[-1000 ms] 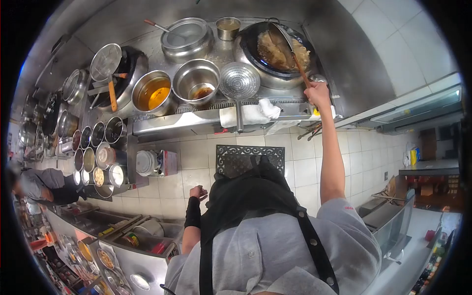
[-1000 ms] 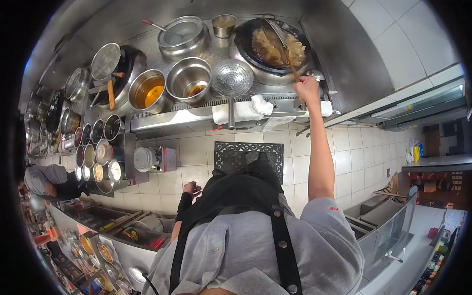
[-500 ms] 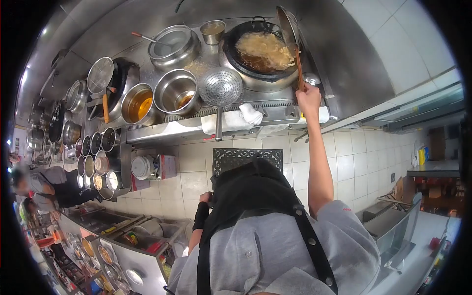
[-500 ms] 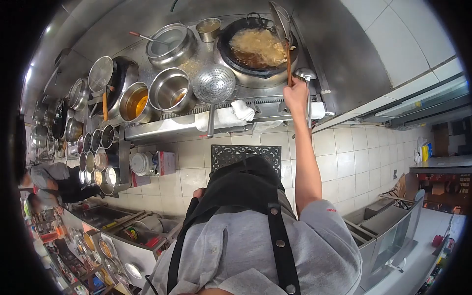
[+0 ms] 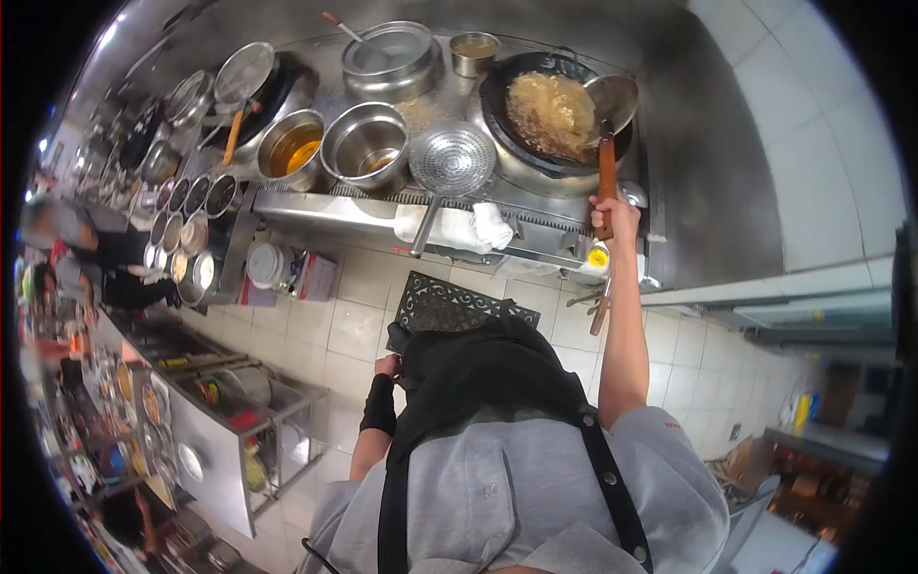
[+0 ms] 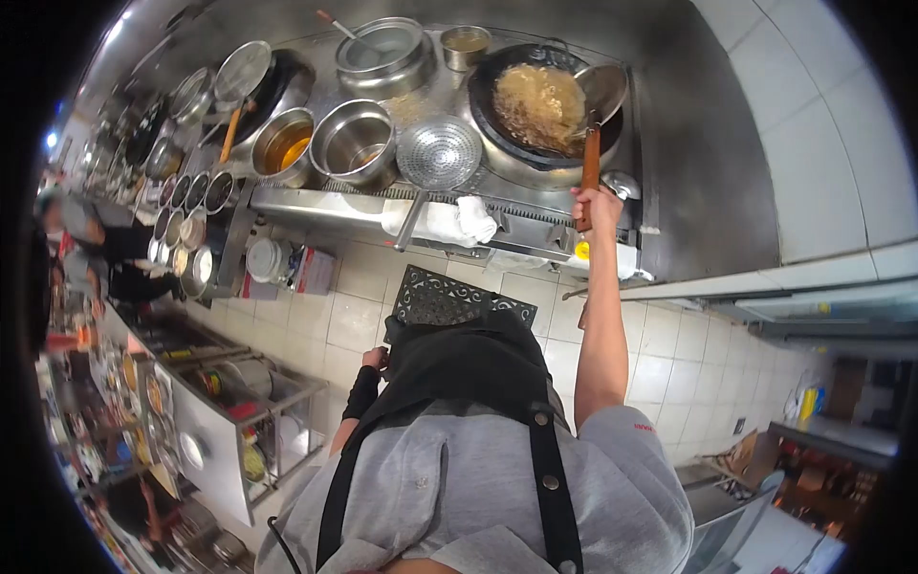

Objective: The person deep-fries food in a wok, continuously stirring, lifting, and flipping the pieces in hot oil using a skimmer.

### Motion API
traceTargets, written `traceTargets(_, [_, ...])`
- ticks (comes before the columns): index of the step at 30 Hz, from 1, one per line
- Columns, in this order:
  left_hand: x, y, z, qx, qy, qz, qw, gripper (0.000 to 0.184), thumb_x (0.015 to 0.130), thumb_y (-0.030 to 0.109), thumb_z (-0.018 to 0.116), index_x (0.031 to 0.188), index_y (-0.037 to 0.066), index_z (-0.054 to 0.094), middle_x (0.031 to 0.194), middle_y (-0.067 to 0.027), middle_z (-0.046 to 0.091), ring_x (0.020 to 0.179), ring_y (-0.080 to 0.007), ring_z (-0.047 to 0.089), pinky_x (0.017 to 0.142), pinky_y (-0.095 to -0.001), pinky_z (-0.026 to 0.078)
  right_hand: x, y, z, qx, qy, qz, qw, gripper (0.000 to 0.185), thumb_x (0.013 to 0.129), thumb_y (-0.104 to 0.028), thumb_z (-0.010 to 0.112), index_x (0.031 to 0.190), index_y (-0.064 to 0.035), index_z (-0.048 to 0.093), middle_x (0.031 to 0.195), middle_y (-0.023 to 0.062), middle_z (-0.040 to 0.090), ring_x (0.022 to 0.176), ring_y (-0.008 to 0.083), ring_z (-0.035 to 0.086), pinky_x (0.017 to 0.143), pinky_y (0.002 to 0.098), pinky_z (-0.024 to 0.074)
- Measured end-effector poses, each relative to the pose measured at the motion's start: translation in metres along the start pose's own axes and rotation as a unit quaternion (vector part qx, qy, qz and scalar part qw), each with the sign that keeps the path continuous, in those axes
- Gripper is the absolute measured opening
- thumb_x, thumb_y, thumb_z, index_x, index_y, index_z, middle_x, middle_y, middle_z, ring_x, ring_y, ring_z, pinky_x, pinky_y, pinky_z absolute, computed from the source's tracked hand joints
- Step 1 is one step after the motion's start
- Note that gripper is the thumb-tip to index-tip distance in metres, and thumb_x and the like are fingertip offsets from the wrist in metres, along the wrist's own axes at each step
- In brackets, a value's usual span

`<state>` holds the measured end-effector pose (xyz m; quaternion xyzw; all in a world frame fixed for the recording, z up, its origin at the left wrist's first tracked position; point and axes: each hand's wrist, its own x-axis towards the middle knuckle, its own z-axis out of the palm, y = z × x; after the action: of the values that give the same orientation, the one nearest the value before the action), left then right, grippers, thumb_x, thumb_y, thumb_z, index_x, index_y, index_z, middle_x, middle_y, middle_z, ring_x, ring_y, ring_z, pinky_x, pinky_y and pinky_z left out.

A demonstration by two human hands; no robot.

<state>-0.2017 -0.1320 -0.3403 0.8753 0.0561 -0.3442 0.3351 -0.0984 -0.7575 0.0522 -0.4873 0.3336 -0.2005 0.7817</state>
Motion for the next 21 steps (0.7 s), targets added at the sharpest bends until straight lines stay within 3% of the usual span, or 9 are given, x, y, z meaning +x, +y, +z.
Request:
traceTargets(3, [-0.035,0.03,-0.007,0.22,0.014,0.1,0.97,0.018,0.081,0.018,0.062,0.072,0.002,0.065,0.065,-0.0091,0.064,0.056,-0.0199,0.062,0.05,-0.0354,0.046,0.016,0.001,-0.007,0.033,-0.049,0.053,0.997,0.029,0.072,0.009,0.05,0.101,0.0092,0.053,0.084,0.0179,0.062,0.047,0.0151,0.049,0.038,0.026,0.0385])
traceTargets(4, [-0.045,0.039,-0.009,0.2,0.01,0.08,0.977,0.018,0.081,0.018,0.062,0.073,0.002,0.064,0.065,-0.0087,0.063,0.056,-0.02,0.061,0.05,-0.0361,0.046,0.021,0.001,-0.009,0.043,-0.068,0.07,0.994,0.031,0.073,0.008,0.05,0.104,0.0093,0.051,0.086,0.0181,0.061,0.047,0.0145,0.048,0.039,0.0252,0.0386])
traceTargets(5, [-0.055,0.046,-0.008,0.044,-0.001,-0.022,0.999,0.017,0.081,0.019,0.061,0.073,0.003,0.064,0.065,-0.0083,0.062,0.055,-0.0201,0.06,0.05,-0.0368,0.046,0.027,0.001,-0.011,0.053,-0.085,0.087,0.991,0.033,0.073,0.008,0.05,0.107,0.0095,0.048,0.088,0.0182,0.061,0.048,0.0138,0.047,0.04,0.0243,0.0388])
traceTargets(6, [-0.066,0.059,-0.009,-0.183,0.006,-0.145,0.972,0.017,0.081,0.019,0.061,0.073,0.004,0.064,0.064,-0.0079,0.061,0.055,-0.0201,0.06,0.05,-0.0375,0.045,0.032,0.002,-0.014,0.065,-0.101,0.102,0.988,0.036,0.074,0.008,0.05,0.11,0.0096,0.046,0.09,0.0183,0.06,0.049,0.0131,0.046,0.041,0.0234,0.039])
traceTargets(7, [-0.075,0.073,-0.008,-0.347,0.05,-0.251,0.902,0.016,0.08,0.019,0.061,0.073,0.005,0.063,0.064,-0.0074,0.06,0.055,-0.0202,0.059,0.05,-0.0382,0.045,0.037,0.003,-0.018,0.077,-0.125,0.114,0.983,0.037,0.075,0.007,0.05,0.111,0.0097,0.046,0.091,0.0183,0.059,0.049,0.013,0.046,0.042,0.0233,0.0393])
traceTargets(12, [-0.096,0.078,-0.003,-0.346,0.028,-0.303,0.888,0.017,0.079,0.022,0.062,0.078,0.005,0.064,0.072,-0.0075,0.063,0.063,-0.0207,0.059,0.059,-0.0413,0.049,0.022,-0.01,-0.025,0.121,-0.183,0.159,0.962,0.04,0.073,0.008,0.048,0.113,0.0107,0.048,0.095,0.0194,0.058,0.053,0.0139,0.046,0.043,0.0248,0.0392])
traceTargets(18, [-0.108,0.089,-0.002,-0.316,0.032,-0.315,0.894,0.018,0.078,0.023,0.062,0.077,0.005,0.063,0.071,-0.0066,0.063,0.063,-0.0206,0.058,0.06,-0.042,0.047,-0.045,-0.042,-0.016,0.021,-0.129,0.093,0.987,0.038,0.073,0.006,0.051,0.11,0.0127,0.052,0.091,0.0192,0.062,0.048,0.0126,0.047,0.041,0.0242,0.0391])
traceTargets(20, [-0.112,0.091,-0.005,-0.315,0.027,-0.313,0.896,0.017,0.077,0.022,0.061,0.076,0.005,0.063,0.07,-0.006,0.063,0.061,-0.0206,0.058,0.059,-0.0402,0.047,-0.073,-0.056,0.001,-0.01,-0.076,0.063,0.995,0.033,0.072,0.007,0.05,0.103,0.0146,0.057,0.084,0.0194,0.063,0.044,0.0131,0.047,0.038,0.0251,0.0367])
traceTargets(21, [-0.092,0.053,0.009,-0.238,0.005,-0.239,0.942,0.017,0.078,0.022,0.062,0.078,0.005,0.064,0.071,-0.0066,0.064,0.063,-0.0216,0.06,0.059,-0.0413,0.048,-0.077,-0.061,0.006,-0.036,-0.071,0.052,0.995,0.032,0.071,0.008,0.05,0.102,0.0137,0.057,0.081,0.0189,0.062,0.043,0.0137,0.047,0.038,0.0258,0.0356])
